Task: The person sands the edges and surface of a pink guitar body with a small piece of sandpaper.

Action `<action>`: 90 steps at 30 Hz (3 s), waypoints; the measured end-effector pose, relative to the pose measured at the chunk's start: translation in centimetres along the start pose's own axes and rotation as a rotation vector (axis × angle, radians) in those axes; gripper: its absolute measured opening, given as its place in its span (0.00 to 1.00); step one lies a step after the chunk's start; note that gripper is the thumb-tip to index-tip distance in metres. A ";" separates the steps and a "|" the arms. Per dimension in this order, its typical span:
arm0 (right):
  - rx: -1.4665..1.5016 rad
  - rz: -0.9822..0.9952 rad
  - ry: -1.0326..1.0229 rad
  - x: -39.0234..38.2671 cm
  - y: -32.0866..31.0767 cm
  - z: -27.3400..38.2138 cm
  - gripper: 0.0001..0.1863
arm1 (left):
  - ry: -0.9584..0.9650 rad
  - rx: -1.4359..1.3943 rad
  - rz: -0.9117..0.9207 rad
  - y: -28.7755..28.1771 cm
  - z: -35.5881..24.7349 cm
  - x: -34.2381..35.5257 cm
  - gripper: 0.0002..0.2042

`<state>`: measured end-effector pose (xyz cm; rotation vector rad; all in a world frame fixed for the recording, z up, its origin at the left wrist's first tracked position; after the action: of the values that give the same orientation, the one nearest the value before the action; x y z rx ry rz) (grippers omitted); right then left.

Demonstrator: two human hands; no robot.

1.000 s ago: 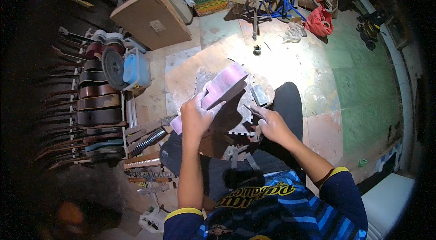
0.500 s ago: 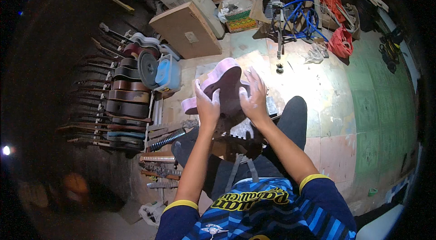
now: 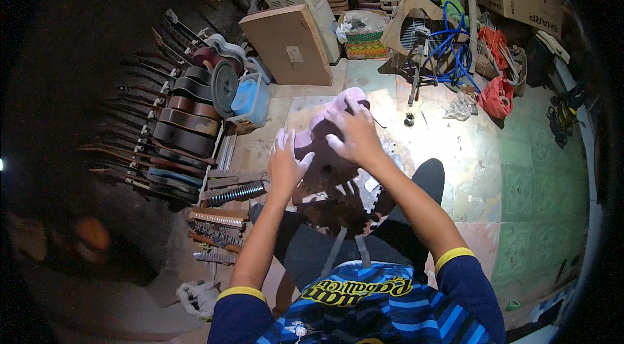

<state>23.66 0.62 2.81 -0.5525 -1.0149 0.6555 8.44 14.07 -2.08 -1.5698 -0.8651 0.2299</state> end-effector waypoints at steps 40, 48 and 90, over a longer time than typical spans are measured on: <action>0.079 0.420 0.388 -22.1 17.5 -17.3 0.25 | 0.194 -0.812 -0.211 1.6 -8.2 5.2 0.21; -0.358 0.675 0.338 -22.5 18.7 -16.4 0.18 | 0.256 -0.775 -0.075 0.8 -8.8 5.0 0.23; 0.023 -0.345 0.558 -5.3 -6.0 -3.1 0.16 | 0.022 -0.712 -0.007 1.7 -11.8 1.1 0.20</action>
<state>25.86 -7.70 2.54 -0.4860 -0.5536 0.1840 16.96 5.74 -0.79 -2.2182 -0.9934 -0.1213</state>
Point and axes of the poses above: each hand's wrist, its own x-axis towards the middle knuckle, its own y-axis out of the palm, z = x × y, the point moved 9 cm from there along x, towards the middle knuckle, and after that the axes turned 2 degrees about -z, right-handed, at the moved point
